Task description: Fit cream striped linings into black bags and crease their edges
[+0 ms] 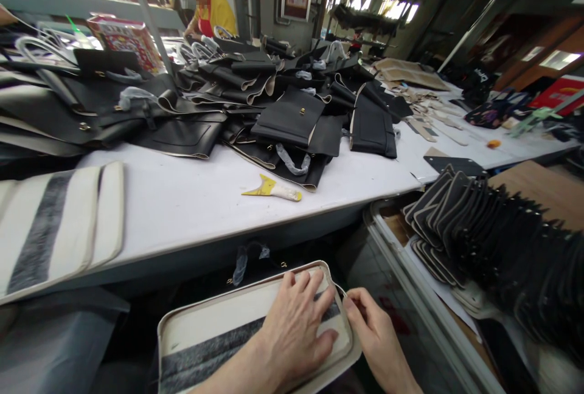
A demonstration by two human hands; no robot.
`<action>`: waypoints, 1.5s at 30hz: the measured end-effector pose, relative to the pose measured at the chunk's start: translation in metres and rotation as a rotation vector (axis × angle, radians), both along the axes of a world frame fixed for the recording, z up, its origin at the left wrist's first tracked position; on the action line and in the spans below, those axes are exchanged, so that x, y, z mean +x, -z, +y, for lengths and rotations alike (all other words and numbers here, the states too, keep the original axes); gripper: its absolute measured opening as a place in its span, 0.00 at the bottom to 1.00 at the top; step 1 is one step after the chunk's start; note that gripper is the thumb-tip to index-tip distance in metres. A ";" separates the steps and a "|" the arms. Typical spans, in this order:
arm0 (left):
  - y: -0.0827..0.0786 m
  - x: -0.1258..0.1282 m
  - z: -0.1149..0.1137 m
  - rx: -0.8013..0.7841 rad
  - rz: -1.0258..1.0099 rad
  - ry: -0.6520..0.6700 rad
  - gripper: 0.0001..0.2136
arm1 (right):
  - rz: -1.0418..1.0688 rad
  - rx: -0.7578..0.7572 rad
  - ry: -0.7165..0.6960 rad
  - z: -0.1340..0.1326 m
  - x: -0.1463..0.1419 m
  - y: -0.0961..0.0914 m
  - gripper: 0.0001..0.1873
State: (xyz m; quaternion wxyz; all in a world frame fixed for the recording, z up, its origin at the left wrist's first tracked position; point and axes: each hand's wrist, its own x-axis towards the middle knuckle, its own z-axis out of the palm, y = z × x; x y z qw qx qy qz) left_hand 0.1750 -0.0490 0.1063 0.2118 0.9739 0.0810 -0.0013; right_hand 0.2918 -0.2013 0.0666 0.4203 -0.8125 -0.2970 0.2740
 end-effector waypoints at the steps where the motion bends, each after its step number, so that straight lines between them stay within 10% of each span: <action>1: 0.001 0.000 0.000 -0.009 -0.004 -0.003 0.23 | 0.003 -0.002 0.010 0.002 0.001 0.001 0.19; 10: 0.002 0.000 0.001 -0.078 -0.029 -0.051 0.25 | -0.254 -0.088 -0.126 0.022 0.012 -0.001 0.21; 27: 0.015 -0.003 -0.003 0.058 -0.057 -0.003 0.29 | -0.017 0.042 0.110 -0.009 -0.010 0.008 0.15; 45: 0.014 -0.008 0.008 -0.016 -0.062 0.088 0.19 | -0.224 0.210 0.229 -0.008 -0.029 0.018 0.15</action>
